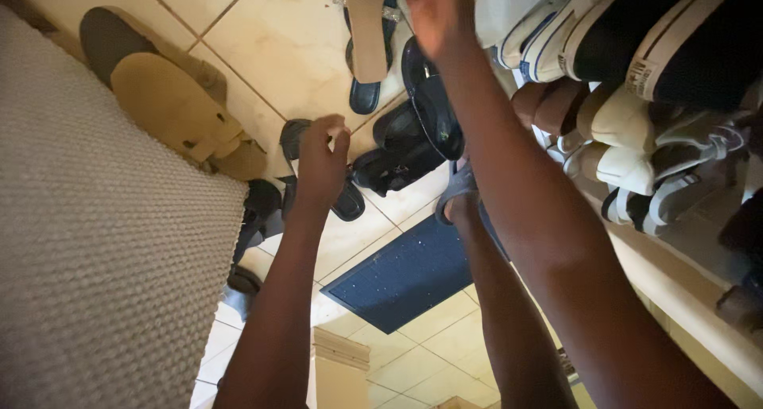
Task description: The person removes various shoes from a white multi-tier shoe rack and places them on the tiled floor. They then pick up the shoes one by one and return them to the rack, arranging them neatly. The person handles sneakers, sandals, and slippers during the process.
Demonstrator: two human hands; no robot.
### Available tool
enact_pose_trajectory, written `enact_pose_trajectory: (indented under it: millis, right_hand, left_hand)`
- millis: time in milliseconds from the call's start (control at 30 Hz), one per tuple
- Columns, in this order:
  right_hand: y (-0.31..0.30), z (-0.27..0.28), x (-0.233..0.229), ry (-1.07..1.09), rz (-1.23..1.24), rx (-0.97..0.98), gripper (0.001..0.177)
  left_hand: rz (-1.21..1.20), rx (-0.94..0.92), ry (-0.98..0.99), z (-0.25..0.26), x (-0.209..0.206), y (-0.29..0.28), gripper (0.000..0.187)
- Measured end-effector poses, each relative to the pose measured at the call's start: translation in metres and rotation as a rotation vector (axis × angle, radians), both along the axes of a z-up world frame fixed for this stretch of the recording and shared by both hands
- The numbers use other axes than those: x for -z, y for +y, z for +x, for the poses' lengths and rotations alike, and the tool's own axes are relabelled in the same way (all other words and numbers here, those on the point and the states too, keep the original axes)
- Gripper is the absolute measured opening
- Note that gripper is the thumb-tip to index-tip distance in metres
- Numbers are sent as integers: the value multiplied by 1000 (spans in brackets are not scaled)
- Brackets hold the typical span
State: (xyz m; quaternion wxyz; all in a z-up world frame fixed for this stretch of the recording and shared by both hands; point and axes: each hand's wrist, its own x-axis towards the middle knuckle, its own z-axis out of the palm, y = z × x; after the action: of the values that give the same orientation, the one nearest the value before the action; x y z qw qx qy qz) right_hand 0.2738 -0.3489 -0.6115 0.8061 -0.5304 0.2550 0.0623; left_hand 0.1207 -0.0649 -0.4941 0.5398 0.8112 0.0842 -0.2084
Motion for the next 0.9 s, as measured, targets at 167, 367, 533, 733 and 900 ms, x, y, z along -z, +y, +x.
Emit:
enact_pose_trajectory:
  millis: [167,367,533,733,900]
  right_hand:
    - [80,-137,-73,77,-880,-1175,37]
    - [86,-209,-50,390,-484,-776,30]
    - [84,-167,4,-3,-1192,-459,36]
    - [111,-124,28,198,-883,-315,72]
    - [111,-106,17,262,-1029,-466,78]
  left_hand:
    - [-29,133,375,-27,15,14,29]
    - [49,99,365,-59,39,37,31]
    - [4,15,351,-64,44,36,34]
    - [-52,-5,390,-41,39,21,37]
    - [-83,-67,200,-13,26,14,38]
